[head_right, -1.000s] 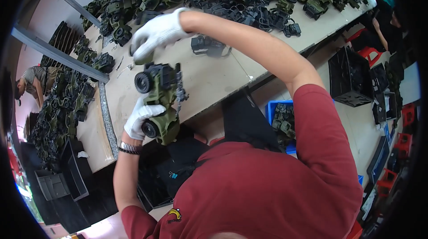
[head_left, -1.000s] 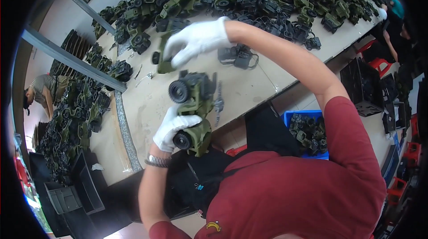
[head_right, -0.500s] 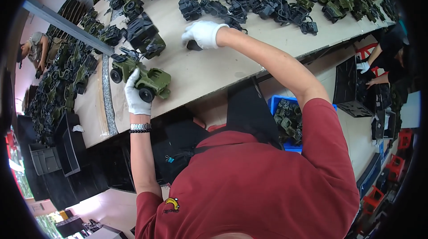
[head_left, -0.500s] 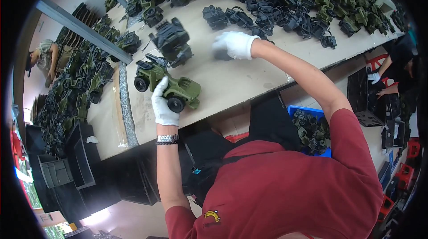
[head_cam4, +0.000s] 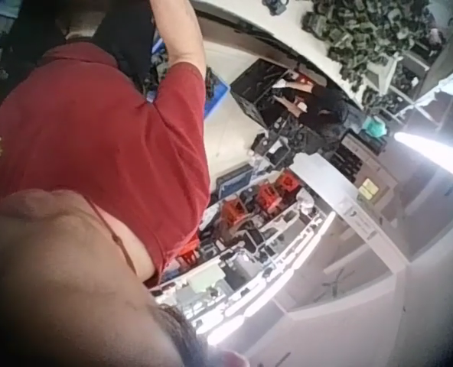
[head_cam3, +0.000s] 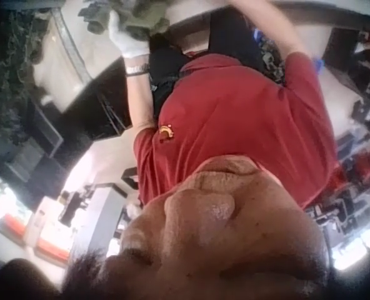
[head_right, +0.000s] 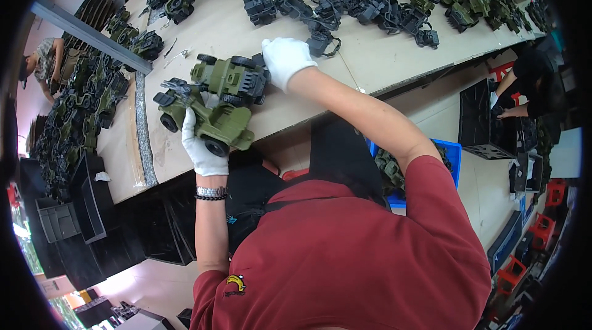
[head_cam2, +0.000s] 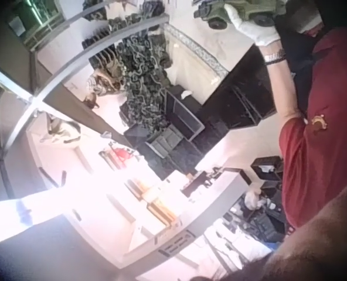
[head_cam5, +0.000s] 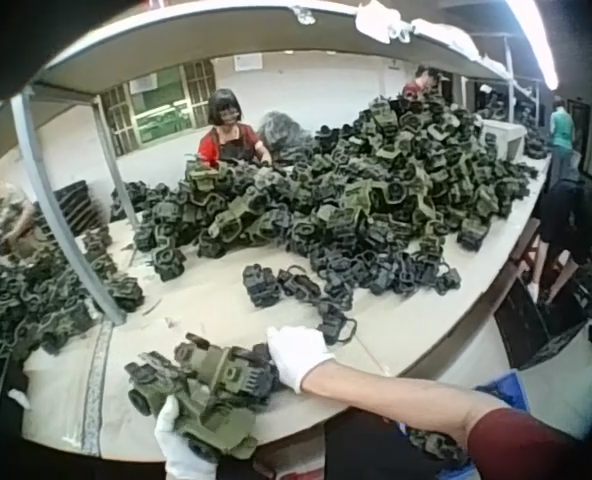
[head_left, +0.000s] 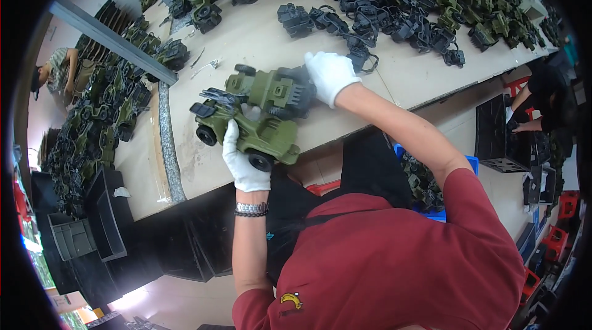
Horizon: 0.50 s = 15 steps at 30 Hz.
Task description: The person assembles plastic toy tanks by hand from plastic parts at a production table.
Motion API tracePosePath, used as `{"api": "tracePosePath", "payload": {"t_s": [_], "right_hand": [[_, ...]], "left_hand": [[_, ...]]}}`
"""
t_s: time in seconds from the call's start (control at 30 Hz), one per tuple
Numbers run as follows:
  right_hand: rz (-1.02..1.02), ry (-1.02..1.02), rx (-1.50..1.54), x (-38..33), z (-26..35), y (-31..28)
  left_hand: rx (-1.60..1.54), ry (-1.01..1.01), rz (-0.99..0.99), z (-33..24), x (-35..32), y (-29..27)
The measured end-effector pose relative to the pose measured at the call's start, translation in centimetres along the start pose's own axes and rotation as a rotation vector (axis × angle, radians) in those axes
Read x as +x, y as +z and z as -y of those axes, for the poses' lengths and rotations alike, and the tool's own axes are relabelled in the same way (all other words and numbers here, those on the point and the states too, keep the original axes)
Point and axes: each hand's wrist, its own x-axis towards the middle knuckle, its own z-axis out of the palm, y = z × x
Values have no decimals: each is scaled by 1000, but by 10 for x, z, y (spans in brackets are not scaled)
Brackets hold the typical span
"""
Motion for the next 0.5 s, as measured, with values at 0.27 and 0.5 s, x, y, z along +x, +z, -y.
{"api": "tracePosePath", "payload": {"t_s": [0.27,0.5], "right_hand": [[470,89,-70,9,5,-58],[271,-560,400,-1,-20,10]], "left_hand": [[-53,106,-116,-33,21,-6],[-32,182,-193,-65,24,-6]]}}
